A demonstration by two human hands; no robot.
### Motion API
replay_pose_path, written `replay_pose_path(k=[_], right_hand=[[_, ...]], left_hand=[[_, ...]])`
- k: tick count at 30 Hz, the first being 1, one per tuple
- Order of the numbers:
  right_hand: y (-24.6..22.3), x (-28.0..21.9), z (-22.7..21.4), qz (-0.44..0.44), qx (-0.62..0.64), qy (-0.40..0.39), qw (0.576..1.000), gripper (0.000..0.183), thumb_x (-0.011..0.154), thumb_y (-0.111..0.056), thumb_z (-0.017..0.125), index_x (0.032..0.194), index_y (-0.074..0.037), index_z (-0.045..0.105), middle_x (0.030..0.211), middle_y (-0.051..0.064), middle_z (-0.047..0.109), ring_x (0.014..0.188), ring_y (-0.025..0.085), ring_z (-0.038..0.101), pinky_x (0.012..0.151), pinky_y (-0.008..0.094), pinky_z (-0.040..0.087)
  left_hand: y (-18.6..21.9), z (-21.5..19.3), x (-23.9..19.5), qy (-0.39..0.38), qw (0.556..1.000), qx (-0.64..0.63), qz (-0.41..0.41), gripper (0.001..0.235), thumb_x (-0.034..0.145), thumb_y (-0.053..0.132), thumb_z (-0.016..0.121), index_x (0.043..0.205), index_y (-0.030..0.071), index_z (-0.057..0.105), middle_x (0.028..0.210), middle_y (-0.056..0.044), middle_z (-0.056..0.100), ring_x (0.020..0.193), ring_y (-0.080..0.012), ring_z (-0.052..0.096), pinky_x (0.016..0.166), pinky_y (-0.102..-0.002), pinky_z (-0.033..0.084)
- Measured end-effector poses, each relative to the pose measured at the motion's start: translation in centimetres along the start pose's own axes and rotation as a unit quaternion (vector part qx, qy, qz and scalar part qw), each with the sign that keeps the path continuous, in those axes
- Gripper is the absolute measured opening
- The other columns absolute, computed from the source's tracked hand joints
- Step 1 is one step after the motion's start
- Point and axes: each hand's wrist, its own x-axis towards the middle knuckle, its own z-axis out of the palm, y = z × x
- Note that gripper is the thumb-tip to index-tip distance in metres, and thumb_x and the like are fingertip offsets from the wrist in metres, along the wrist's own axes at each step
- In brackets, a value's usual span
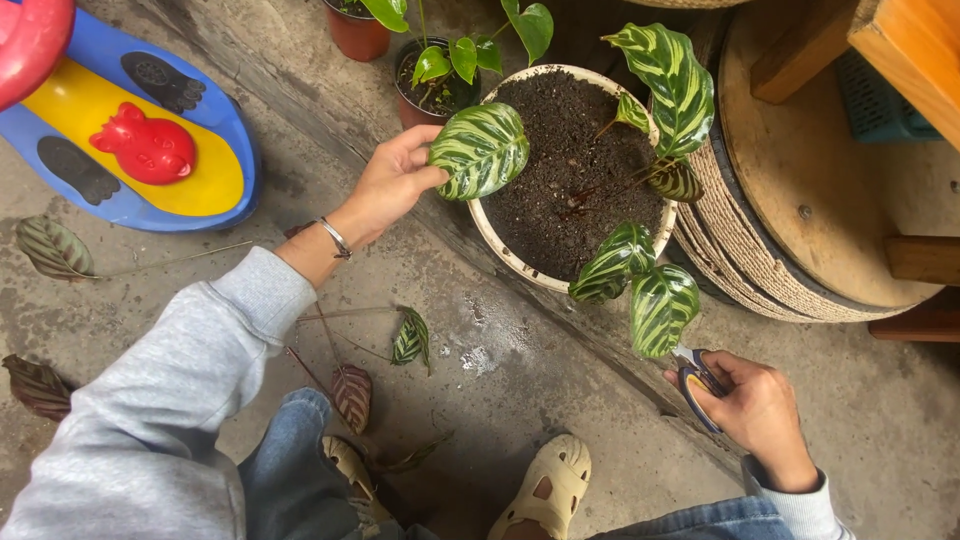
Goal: Pruning a potted Calathea plant by cutting off specific leaves and stems with scissors.
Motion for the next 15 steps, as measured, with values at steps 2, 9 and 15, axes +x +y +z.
replay_pose_path(k=[2,9,15], right_hand=[[0.1,0.0,0.1,-0.008,0.004,0.004,1.000,0.039,0.072,-0.055,0.081,0.067,-0.019,0.067,0.050,0.000,0.039,0.054,0.015,0.030,0.054,0.031,0.036],[0.4,0.4,0.2,-0.005,-0.002,0.000,1.000,0.035,0.070,-0.057,0.081,0.084,-0.025,0.079,0.051,-0.001,0.060,0.049,0.014,0.046,0.055,0.032,0.042],[2.0,1.0,0.6,-0.019,-0.017,-0.003,1.000,0.034,0.075,-0.060,0.075,0.083,-0.027,0.075,0.055,-0.002,0.058,0.053,0.019,0.054,0.058,0.037,0.044]], left_hand=[[-0.1,0.1,-0.1,-0.010,1.000,0.001,0.004,0.048,0.087,-0.007,0.060,0.133,0.009,0.058,0.116,-0.008,0.076,0.105,-0.0174,0.073,0.098,-0.034,0.060],[1.3,0.9,-0.9,-0.029,0.995,0.096,0.020,0.043,0.087,-0.004,0.062,0.128,0.007,0.063,0.118,-0.007,0.074,0.109,-0.0162,0.070,0.098,-0.033,0.060],[-0.7,-0.3,-0.6,0.088,0.948,0.268,0.147,0.063,0.093,0.021,0.069,0.150,0.014,0.044,0.132,-0.013,0.053,0.119,-0.0217,0.052,0.099,-0.035,0.045]])
